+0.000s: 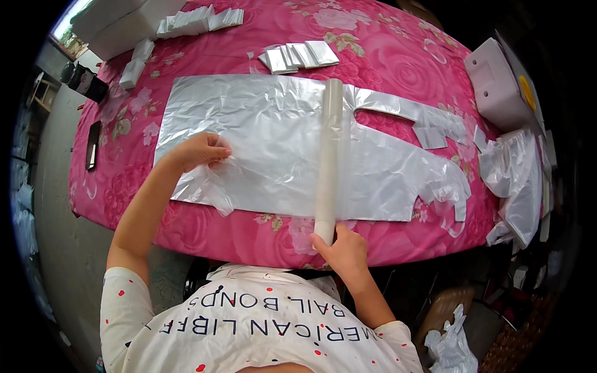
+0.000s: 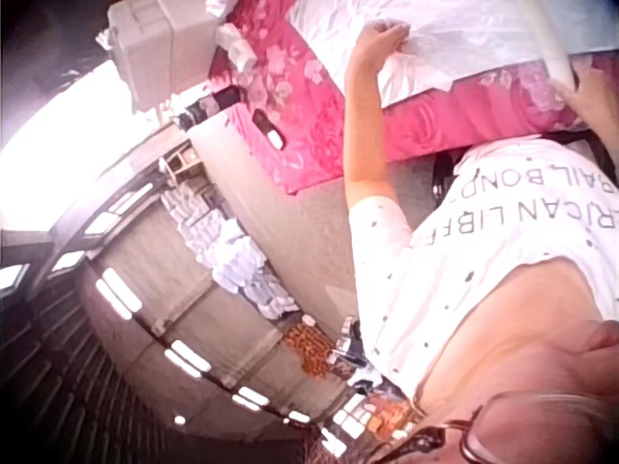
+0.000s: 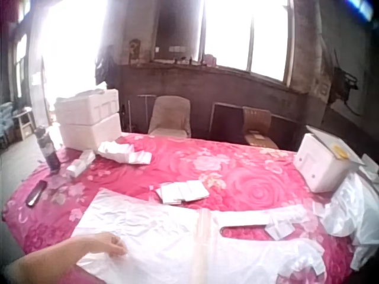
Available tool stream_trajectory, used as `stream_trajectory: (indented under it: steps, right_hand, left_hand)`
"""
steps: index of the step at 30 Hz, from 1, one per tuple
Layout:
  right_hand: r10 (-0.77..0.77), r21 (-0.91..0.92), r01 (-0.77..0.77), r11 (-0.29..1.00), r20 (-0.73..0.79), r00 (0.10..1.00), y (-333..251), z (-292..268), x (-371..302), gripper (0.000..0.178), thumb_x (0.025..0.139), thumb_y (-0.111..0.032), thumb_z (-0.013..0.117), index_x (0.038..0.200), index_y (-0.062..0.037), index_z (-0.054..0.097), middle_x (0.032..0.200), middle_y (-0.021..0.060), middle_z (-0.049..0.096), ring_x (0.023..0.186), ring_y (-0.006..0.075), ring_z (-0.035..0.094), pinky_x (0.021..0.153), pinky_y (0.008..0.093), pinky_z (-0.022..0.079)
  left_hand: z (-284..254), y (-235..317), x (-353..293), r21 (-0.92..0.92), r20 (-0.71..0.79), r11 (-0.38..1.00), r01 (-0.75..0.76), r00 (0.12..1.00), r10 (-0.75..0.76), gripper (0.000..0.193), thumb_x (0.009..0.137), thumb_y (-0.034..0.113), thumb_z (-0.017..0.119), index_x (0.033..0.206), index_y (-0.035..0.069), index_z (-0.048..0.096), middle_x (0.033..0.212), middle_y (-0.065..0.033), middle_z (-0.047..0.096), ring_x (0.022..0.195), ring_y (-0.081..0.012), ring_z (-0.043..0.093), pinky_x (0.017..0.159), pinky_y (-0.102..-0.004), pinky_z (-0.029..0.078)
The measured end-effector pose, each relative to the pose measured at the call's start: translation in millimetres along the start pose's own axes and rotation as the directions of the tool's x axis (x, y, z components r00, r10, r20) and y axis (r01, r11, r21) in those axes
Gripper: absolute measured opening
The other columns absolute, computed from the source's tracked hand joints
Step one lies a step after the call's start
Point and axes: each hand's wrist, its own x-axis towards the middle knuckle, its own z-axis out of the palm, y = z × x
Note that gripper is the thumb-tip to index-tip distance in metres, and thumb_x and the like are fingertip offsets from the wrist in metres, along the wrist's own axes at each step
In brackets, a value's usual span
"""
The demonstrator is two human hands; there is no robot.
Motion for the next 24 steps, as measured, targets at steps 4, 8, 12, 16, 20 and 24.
stream_trajectory:
  steps: [4, 8, 12, 16, 20, 24]
  right_hand:
    - [0.025, 0.127, -0.026, 0.992, 0.005, 1.0, 7.6, -8.6, -2.6, 0.044, 0.072, -0.04, 0.064, 0.084, 0.0022, 0.06, 0.071, 0.0201, 0.063, 0.068, 0.035, 0.062, 0.063, 0.0427, 0.048]
    - [0.041, 0.112, -0.042, 0.993, 0.014, 0.999, 13.6, -10.8, -8.5, 0.044, 0.071, -0.038, 0.064, 0.086, 0.003, 0.06, 0.072, 0.0206, 0.063, 0.068, 0.0359, 0.062, 0.063, 0.0425, 0.048]
    - [0.056, 0.056, -0.057, 0.997, 0.024, 0.998, 17.0, -12.6, -11.8, 0.044, 0.071, -0.038, 0.064, 0.085, 0.0029, 0.06, 0.073, 0.0211, 0.063, 0.069, 0.0365, 0.062, 0.064, 0.043, 0.048]
    - [0.064, 0.052, -0.068, 0.996, 0.067, 0.996, 22.3, -12.6, -9.8, 0.042, 0.072, -0.038, 0.063, 0.084, 0.0025, 0.061, 0.073, 0.0215, 0.063, 0.07, 0.0372, 0.062, 0.065, 0.0435, 0.048]
    - [0.04, 0.031, -0.045, 0.999, 0.148, 0.988, 24.8, -19.0, -3.9, 0.049, 0.071, -0.046, 0.065, 0.079, 0.0023, 0.063, 0.07, 0.0204, 0.062, 0.068, 0.036, 0.062, 0.064, 0.0423, 0.048]
    - [-0.032, 0.074, 0.01, 0.997, 0.31, 0.95, 16.8, -44.1, 26.6, 0.061, 0.074, -0.057, 0.061, 0.075, 0.0036, 0.065, 0.064, 0.0184, 0.061, 0.062, 0.0326, 0.061, 0.059, 0.0379, 0.047]
  left_hand:
    - [-45.0, 4.1, -15.3, 0.179, -0.148, 0.983, 0.035, 0.989, -0.008, 0.022, 0.074, 0.01, 0.068, 0.093, 0.002, 0.061, 0.077, -0.0021, 0.061, 0.065, -0.0097, 0.056, 0.056, -0.0228, 0.043]
    - [-61.8, -1.9, -22.2, 0.507, -0.298, 0.862, -0.025, 0.933, 0.202, 0.026, 0.07, 0.006, 0.069, 0.094, 0.001, 0.06, 0.082, -0.0068, 0.063, 0.071, -0.0173, 0.06, 0.063, -0.0281, 0.047]
    - [19.9, 31.3, -15.2, 0.922, -0.187, 0.344, -0.178, 0.574, 0.797, 0.023, 0.072, 0.003, 0.064, 0.095, 0.003, 0.058, 0.092, -0.0128, 0.06, 0.089, -0.0315, 0.056, 0.075, -0.0383, 0.046]
    - [148.9, 26.9, 13.0, 0.763, 0.088, 0.289, -0.579, 0.535, 0.84, 0.046, 0.077, 0.005, 0.062, 0.12, 0.0, 0.049, 0.119, -0.0163, 0.051, 0.108, -0.0328, 0.05, 0.09, -0.0384, 0.043]
    - [201.3, 4.5, 51.1, 0.786, 0.137, 0.263, -0.559, 0.573, 0.808, 0.054, 0.082, 0.013, 0.052, 0.129, -0.009, 0.035, 0.137, -0.0225, 0.033, 0.128, -0.0349, 0.031, 0.105, -0.0424, 0.027]
    - [208.8, -2.6, 59.1, 0.882, 0.16, 0.168, -0.441, 0.613, 0.774, 0.054, 0.085, 0.019, 0.041, 0.128, -0.013, 0.034, 0.137, -0.0284, 0.032, 0.131, -0.0377, 0.026, 0.109, -0.0446, 0.019]
